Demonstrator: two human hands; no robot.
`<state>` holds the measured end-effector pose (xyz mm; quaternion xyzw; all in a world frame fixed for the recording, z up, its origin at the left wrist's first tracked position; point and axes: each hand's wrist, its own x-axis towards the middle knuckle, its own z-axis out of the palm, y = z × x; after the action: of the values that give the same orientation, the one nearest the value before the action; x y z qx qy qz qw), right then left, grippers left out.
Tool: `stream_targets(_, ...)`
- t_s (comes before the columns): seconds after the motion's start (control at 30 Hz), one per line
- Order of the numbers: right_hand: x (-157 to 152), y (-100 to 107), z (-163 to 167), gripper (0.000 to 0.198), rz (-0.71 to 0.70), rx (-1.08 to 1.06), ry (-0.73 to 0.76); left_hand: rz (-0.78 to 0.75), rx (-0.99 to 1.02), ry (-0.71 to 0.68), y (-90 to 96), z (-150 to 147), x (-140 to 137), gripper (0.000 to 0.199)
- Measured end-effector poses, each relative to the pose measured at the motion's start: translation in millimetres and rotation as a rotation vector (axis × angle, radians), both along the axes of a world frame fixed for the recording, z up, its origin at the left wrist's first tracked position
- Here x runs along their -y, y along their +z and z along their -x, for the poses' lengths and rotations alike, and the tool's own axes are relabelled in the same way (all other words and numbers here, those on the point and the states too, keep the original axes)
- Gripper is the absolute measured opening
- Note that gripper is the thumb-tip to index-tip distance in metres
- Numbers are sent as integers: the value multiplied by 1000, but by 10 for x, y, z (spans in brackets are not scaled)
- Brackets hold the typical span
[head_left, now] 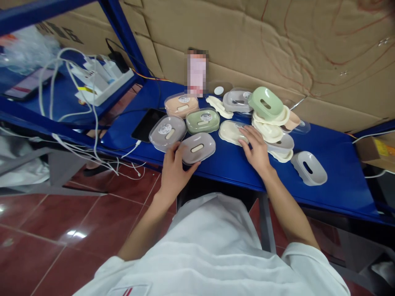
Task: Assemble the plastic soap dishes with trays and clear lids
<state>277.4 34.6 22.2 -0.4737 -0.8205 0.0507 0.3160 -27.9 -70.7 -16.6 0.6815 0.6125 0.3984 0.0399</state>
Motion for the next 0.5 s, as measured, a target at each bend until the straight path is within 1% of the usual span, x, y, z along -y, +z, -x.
stream_targets(0.07, 120, 79, 139, 45, -1, 10, 74, -37, -41, 61, -21, -15, 3, 70)
stream_targets(0.13, 214, 127, 304, 43, 22, 52, 239, -83, -69, 102, -43, -35, -1, 70)
stream_targets(0.2, 249, 133, 469, 41, 46, 99, 422, -125, -87, 130, -65, -30, 1, 70)
stream_targets(0.27, 212, 107, 610, 41, 62, 130, 540, -146, -106, 121, -84, 7, 9, 69)
stream_targets(0.4, 22, 15, 762, 41, 53, 166, 631, -179, -106, 12, -99, 108, 20, 57)
stream_targets(0.5, -69, -59, 796, 41, 4, 197, 646, -234, -98, -20, -93, 145, 11, 50)
